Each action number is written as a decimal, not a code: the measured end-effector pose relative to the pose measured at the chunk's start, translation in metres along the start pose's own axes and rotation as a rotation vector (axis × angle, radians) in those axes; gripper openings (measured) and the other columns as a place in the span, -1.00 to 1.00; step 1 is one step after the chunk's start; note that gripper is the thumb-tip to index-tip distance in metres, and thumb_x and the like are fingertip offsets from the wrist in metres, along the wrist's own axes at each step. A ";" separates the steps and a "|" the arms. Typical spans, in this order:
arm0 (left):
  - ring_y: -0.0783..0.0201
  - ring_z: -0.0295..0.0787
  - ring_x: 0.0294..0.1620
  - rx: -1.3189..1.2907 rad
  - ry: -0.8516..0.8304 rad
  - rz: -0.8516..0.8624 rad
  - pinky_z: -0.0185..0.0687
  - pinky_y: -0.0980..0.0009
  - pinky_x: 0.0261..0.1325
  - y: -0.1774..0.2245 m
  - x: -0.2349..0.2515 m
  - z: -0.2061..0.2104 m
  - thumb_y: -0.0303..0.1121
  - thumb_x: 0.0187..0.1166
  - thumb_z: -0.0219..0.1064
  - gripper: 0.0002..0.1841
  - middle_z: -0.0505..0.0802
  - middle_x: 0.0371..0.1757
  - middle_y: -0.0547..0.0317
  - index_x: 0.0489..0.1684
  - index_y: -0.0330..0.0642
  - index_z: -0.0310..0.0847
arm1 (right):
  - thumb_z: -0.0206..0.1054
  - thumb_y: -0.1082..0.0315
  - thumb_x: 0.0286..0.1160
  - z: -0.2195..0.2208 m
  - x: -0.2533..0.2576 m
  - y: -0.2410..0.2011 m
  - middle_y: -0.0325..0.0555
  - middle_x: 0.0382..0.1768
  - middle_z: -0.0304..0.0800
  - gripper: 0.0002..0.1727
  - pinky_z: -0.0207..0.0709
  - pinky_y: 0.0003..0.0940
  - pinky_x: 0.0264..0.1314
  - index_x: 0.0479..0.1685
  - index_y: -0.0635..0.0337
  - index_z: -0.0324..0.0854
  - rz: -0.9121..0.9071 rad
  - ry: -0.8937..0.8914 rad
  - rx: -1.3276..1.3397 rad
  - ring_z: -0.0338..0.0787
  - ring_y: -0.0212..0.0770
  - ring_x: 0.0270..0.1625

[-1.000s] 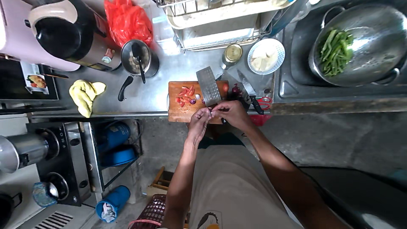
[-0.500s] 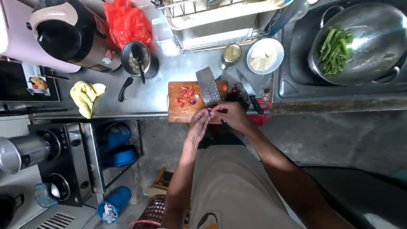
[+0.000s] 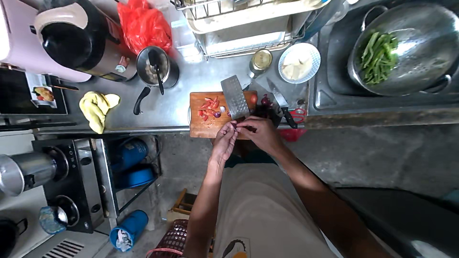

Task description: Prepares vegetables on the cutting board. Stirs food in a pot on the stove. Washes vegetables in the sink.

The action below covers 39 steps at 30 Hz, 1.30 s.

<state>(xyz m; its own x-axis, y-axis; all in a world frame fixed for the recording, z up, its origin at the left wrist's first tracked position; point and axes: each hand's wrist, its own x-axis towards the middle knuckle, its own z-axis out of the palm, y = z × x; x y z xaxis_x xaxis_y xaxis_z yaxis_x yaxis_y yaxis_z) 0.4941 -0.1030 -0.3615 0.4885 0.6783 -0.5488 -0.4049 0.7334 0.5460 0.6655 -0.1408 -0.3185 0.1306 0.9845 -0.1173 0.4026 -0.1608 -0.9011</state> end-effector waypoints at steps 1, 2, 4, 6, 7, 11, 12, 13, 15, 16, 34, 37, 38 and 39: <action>0.42 0.76 -0.01 0.001 -0.003 0.006 0.70 0.45 0.20 0.000 0.000 0.001 -0.47 0.76 0.17 -0.79 0.81 0.01 0.24 0.17 -0.08 0.67 | 0.51 0.24 0.53 0.001 0.000 0.000 -0.20 -0.02 0.86 -0.85 0.78 -0.36 0.05 -0.07 0.05 0.89 -0.007 0.011 -0.013 0.84 -0.36 -0.05; 0.42 0.76 -0.01 0.006 -0.001 0.013 0.69 0.45 0.21 0.000 0.000 0.002 -0.47 0.75 0.17 -0.79 0.81 0.01 0.24 0.17 -0.08 0.67 | 0.50 0.25 0.54 0.001 -0.001 -0.001 -0.20 -0.03 0.86 -0.86 0.77 -0.36 0.06 -0.08 0.05 0.89 -0.015 0.020 -0.026 0.84 -0.36 -0.05; 0.42 0.77 -0.01 0.023 0.009 0.031 0.70 0.45 0.21 0.000 0.000 0.004 -0.47 0.75 0.19 -0.80 0.82 -0.02 0.24 0.16 -0.10 0.68 | 0.50 0.27 0.54 0.002 -0.001 -0.001 -0.17 -0.05 0.87 -0.86 0.77 -0.34 0.09 -0.10 0.08 0.89 -0.039 0.039 -0.064 0.85 -0.32 -0.05; 0.41 0.77 -0.02 0.058 0.035 0.053 0.70 0.42 0.22 -0.002 0.001 0.005 -0.46 0.75 0.19 -0.80 0.83 -0.04 0.25 0.15 -0.11 0.69 | 0.45 0.28 0.57 0.003 -0.002 0.000 -0.11 -0.05 0.87 -0.85 0.76 -0.27 0.14 -0.10 0.12 0.88 -0.088 0.048 -0.158 0.85 -0.23 -0.02; 0.41 0.77 -0.03 0.083 0.059 0.066 0.70 0.41 0.20 -0.003 0.002 0.006 -0.47 0.75 0.19 -0.81 0.82 -0.05 0.25 0.14 -0.13 0.69 | 0.43 0.29 0.57 0.004 -0.002 0.000 -0.08 -0.05 0.87 -0.85 0.76 -0.21 0.16 -0.10 0.14 0.88 -0.121 0.051 -0.221 0.85 -0.17 0.00; 0.38 0.78 -0.03 0.139 0.120 0.091 0.71 0.39 0.21 -0.006 0.002 0.009 -0.47 0.75 0.20 -0.79 0.83 -0.03 0.20 0.19 -0.19 0.68 | 0.40 0.35 0.57 0.008 -0.001 0.001 -0.02 -0.10 0.82 -0.89 0.75 -0.11 0.07 -0.15 0.18 0.80 -0.190 0.053 -0.417 0.83 -0.02 0.02; 0.36 0.77 0.01 0.161 0.112 0.095 0.70 0.37 0.23 -0.006 0.002 0.010 -0.45 0.75 0.21 -0.77 0.82 0.04 0.18 0.24 -0.20 0.68 | 0.41 0.35 0.56 0.009 -0.001 0.002 -0.01 -0.11 0.81 -0.89 0.76 -0.09 0.03 -0.16 0.18 0.79 -0.192 0.054 -0.426 0.83 -0.01 0.01; 0.35 0.77 0.06 0.190 0.091 0.099 0.70 0.36 0.26 -0.005 0.001 0.010 -0.42 0.75 0.22 -0.73 0.82 0.13 0.15 0.31 -0.20 0.66 | 0.41 0.36 0.55 0.010 0.000 0.004 0.00 -0.11 0.80 -0.90 0.75 -0.08 0.01 -0.17 0.18 0.77 -0.187 0.053 -0.421 0.83 -0.01 0.00; 0.32 0.79 0.11 0.255 0.049 0.104 0.72 0.31 0.28 -0.004 0.000 0.010 -0.40 0.72 0.27 -0.64 0.83 0.21 0.11 0.44 -0.18 0.62 | 0.44 0.37 0.52 0.012 0.000 0.009 0.02 -0.12 0.79 -0.90 0.75 -0.06 0.01 -0.17 0.21 0.76 -0.169 0.049 -0.380 0.83 0.01 -0.02; 0.32 0.79 0.09 0.285 0.033 0.104 0.73 0.30 0.24 -0.003 0.000 0.009 -0.41 0.71 0.29 -0.62 0.83 0.19 0.10 0.48 -0.17 0.61 | 0.44 0.37 0.51 0.012 0.000 0.011 0.03 -0.12 0.80 -0.90 0.75 -0.05 0.03 -0.17 0.22 0.77 -0.154 0.049 -0.355 0.83 0.01 -0.03; 0.21 0.75 0.23 0.287 -0.103 0.065 0.65 0.25 0.38 0.003 0.002 -0.009 -0.54 0.72 0.18 -0.57 0.76 0.38 0.03 0.56 -0.16 0.53 | 0.38 0.27 0.65 -0.033 0.019 0.030 0.06 -0.09 0.81 -0.82 0.70 0.05 -0.04 -0.04 0.19 0.78 0.172 0.127 -0.183 0.80 -0.02 -0.15; 0.17 0.77 0.23 0.367 -0.072 0.061 0.68 0.22 0.36 -0.003 0.009 -0.011 -0.53 0.73 0.19 -0.58 0.77 0.38 -0.01 0.55 -0.16 0.53 | 0.29 0.22 0.70 -0.048 0.036 0.059 0.14 -0.04 0.86 -0.72 0.68 0.17 0.18 0.03 0.25 0.80 0.307 0.168 -0.241 0.85 0.08 0.00; 0.17 0.77 0.25 0.393 -0.073 0.060 0.67 0.22 0.37 -0.005 0.012 -0.012 -0.54 0.73 0.19 -0.57 0.76 0.40 -0.01 0.57 -0.17 0.51 | 0.25 0.22 0.72 -0.052 0.040 0.071 0.18 -0.02 0.86 -0.69 0.64 0.22 0.23 0.04 0.28 0.80 0.328 0.177 -0.266 0.84 0.14 0.05; 0.15 0.75 0.30 0.408 -0.084 0.057 0.65 0.20 0.41 -0.006 0.014 -0.014 -0.56 0.72 0.19 -0.55 0.74 0.43 -0.02 0.59 -0.18 0.49 | 0.21 0.22 0.74 -0.056 0.042 0.083 0.22 0.00 0.85 -0.66 0.62 0.26 0.26 0.05 0.31 0.80 0.339 0.184 -0.294 0.84 0.19 0.09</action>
<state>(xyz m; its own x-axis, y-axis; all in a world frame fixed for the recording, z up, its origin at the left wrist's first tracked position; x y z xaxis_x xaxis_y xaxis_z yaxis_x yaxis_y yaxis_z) 0.4929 -0.0969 -0.3812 0.5421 0.6988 -0.4666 -0.1015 0.6057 0.7892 0.7551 -0.1163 -0.3745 0.4460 0.8485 -0.2850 0.5448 -0.5100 -0.6657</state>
